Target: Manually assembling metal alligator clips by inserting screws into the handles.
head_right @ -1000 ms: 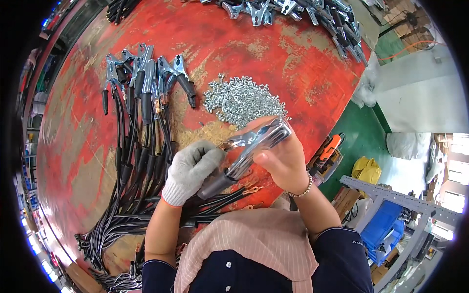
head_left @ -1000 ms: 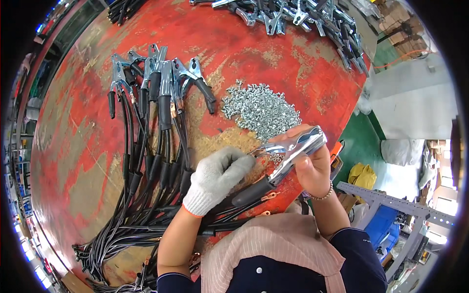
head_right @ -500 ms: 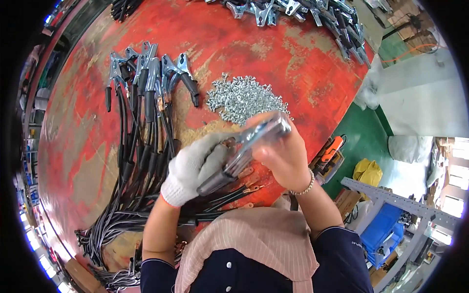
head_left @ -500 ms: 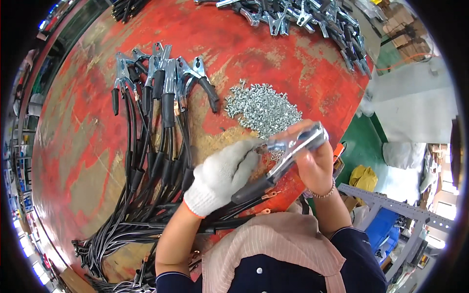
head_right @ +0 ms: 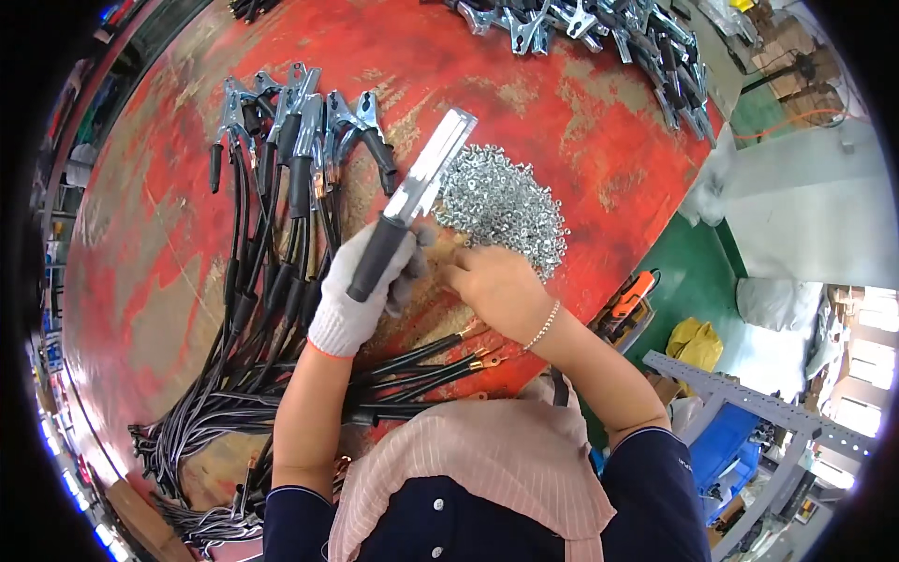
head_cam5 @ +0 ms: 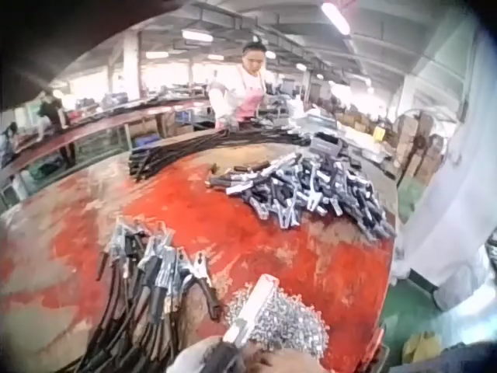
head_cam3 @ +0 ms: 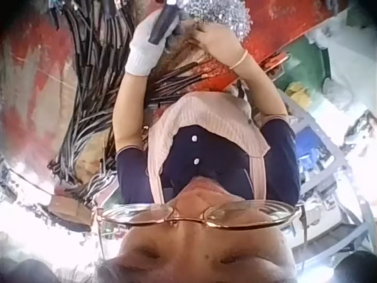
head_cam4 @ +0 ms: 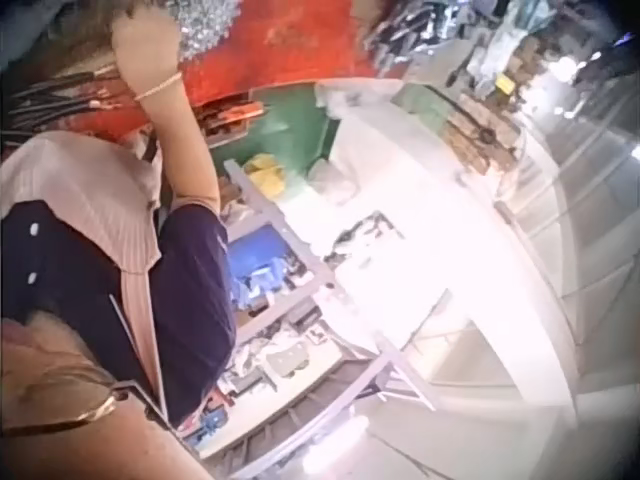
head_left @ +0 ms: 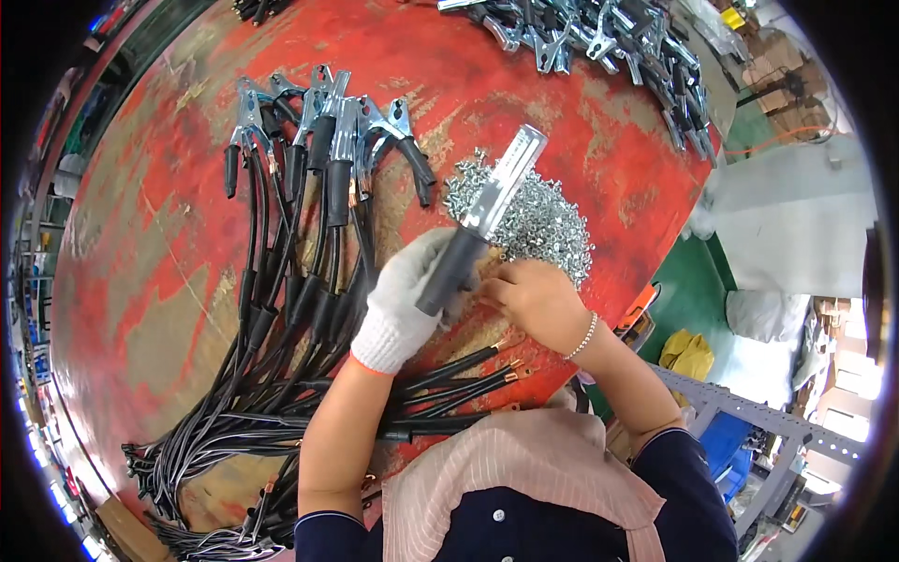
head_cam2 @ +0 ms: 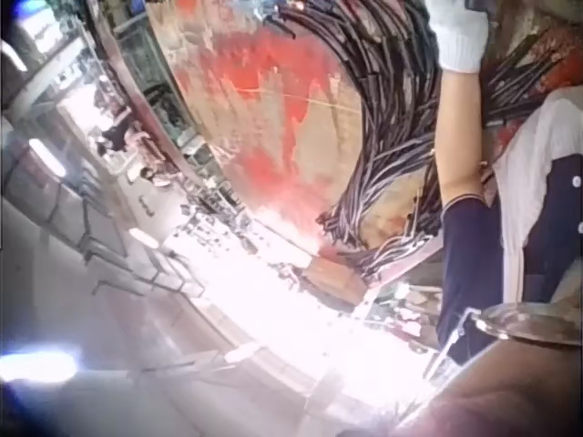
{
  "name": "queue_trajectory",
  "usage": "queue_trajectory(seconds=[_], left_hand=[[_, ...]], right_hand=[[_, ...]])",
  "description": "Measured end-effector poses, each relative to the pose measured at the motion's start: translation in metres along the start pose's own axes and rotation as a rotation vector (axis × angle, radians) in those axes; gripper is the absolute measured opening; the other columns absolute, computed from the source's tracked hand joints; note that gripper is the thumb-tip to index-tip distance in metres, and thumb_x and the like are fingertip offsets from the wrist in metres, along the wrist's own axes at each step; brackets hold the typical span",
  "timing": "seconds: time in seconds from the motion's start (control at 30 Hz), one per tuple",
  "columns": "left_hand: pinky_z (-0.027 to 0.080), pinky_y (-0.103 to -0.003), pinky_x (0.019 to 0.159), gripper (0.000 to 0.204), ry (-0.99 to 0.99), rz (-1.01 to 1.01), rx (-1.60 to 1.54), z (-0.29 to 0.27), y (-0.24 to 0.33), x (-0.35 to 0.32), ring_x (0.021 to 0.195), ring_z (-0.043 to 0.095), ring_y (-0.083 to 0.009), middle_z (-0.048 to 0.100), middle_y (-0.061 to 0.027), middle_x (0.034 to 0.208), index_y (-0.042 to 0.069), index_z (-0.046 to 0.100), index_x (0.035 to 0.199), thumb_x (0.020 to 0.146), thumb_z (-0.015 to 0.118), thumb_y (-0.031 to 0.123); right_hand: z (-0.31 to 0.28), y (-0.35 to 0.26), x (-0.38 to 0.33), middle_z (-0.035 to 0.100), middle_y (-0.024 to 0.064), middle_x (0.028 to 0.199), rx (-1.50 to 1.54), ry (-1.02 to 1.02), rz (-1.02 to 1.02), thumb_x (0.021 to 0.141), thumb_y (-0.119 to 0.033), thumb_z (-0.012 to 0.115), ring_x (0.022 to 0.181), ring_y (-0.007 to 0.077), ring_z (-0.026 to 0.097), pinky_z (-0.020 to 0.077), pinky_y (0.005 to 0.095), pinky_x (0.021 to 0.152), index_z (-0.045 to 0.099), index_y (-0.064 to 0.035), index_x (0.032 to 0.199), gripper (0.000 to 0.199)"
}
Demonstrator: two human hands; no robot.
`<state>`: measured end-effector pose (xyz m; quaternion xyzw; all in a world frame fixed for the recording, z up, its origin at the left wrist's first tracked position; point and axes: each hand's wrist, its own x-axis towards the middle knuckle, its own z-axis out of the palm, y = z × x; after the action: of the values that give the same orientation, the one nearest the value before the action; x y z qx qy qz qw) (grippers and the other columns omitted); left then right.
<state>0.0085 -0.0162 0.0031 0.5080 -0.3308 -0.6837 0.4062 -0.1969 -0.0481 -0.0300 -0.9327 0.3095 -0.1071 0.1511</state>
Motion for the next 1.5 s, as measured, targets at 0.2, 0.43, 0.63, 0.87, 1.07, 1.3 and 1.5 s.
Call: queue_trajectory(seconds=[0.2, 0.43, 0.63, 0.87, 1.07, 1.3, 1.5], left_hand=[[0.05, -0.028, 0.069, 0.032, 0.06, 0.268, 0.354, 0.004, -0.011, -0.002, 0.073, 0.062, -0.0145, 0.065, -0.0107, 0.081, 0.0, 0.06, 0.116, 0.097, 0.056, 0.024], [0.05, -0.032, 0.066, 0.029, 0.015, 0.28, 0.485, 0.01, 0.002, -0.015, 0.067, 0.062, -0.0188, 0.064, -0.0132, 0.077, 0.004, 0.063, 0.116, 0.093, 0.059, 0.022], [0.051, -0.035, 0.067, 0.028, -0.031, 0.2, 0.537, 0.011, 0.012, -0.017, 0.072, 0.067, -0.0273, 0.065, -0.0165, 0.077, 0.004, 0.064, 0.114, 0.093, 0.059, 0.022], [0.052, -0.033, 0.063, 0.039, 0.116, 0.376, 0.706, 0.016, 0.007, -0.016, 0.071, 0.066, -0.0246, 0.066, -0.0113, 0.08, 0.008, 0.055, 0.128, 0.09, 0.056, 0.013], [0.051, -0.037, 0.061, 0.046, 0.235, 0.61, 0.946, 0.002, -0.002, -0.004, 0.067, 0.065, -0.0254, 0.065, -0.0105, 0.082, 0.008, 0.048, 0.135, 0.091, 0.058, 0.014], [0.043, -0.022, 0.044, 0.034, 0.149, 0.193, -0.119, -0.002, 0.001, 0.005, 0.052, 0.056, -0.0087, 0.062, -0.0058, 0.077, 0.004, 0.05, 0.13, 0.1, 0.044, 0.019], [0.046, -0.022, 0.046, 0.034, 0.161, 0.226, -0.042, -0.003, -0.008, 0.007, 0.053, 0.057, -0.0095, 0.063, -0.008, 0.078, 0.003, 0.048, 0.131, 0.1, 0.041, 0.015]], right_hand=[[-0.017, 0.007, 0.002, 0.062, 0.0118, 0.087, 0.19, 0.135, 0.141, 0.083, -0.013, 0.065, 0.078, 0.0303, 0.062, 0.0505, 0.039, 0.069, 0.067, -0.0078, 0.098, 0.017], [-0.018, 0.004, 0.01, 0.059, -0.001, 0.086, 1.498, 0.333, 0.489, 0.092, -0.017, 0.068, 0.079, 0.0082, 0.055, 0.0431, 0.0242, 0.069, 0.059, -0.0028, 0.097, 0.017], [0.001, 0.013, 0.002, 0.063, 0.0009, 0.098, 1.712, 0.235, 0.432, 0.087, -0.009, 0.071, 0.084, 0.0073, 0.059, 0.05, 0.0228, 0.07, 0.062, -0.0035, 0.107, 0.022], [-0.012, 0.005, -0.004, 0.063, 0.0072, 0.096, 1.849, 0.356, 0.671, 0.103, -0.035, 0.046, 0.081, 0.0162, 0.056, 0.0453, 0.0332, 0.075, 0.064, 0.0013, 0.101, 0.04], [-0.035, 0.0, -0.002, 0.065, 0.007, 0.097, 0.419, 0.345, 0.433, 0.091, -0.019, 0.064, 0.09, 0.0236, 0.062, 0.049, 0.0367, 0.076, 0.068, -0.0065, 0.106, 0.02], [-0.005, 0.004, -0.005, 0.061, 0.006, 0.083, -0.066, 0.332, 0.21, 0.077, -0.013, 0.076, 0.077, 0.0257, 0.059, 0.0478, 0.0381, 0.07, 0.071, -0.0103, 0.095, 0.019], [0.001, 0.012, -0.003, 0.055, 0.0011, 0.079, -0.11, 0.311, 0.122, 0.078, -0.019, 0.075, 0.077, 0.0206, 0.056, 0.0428, 0.0346, 0.07, 0.07, -0.0158, 0.09, 0.014]])
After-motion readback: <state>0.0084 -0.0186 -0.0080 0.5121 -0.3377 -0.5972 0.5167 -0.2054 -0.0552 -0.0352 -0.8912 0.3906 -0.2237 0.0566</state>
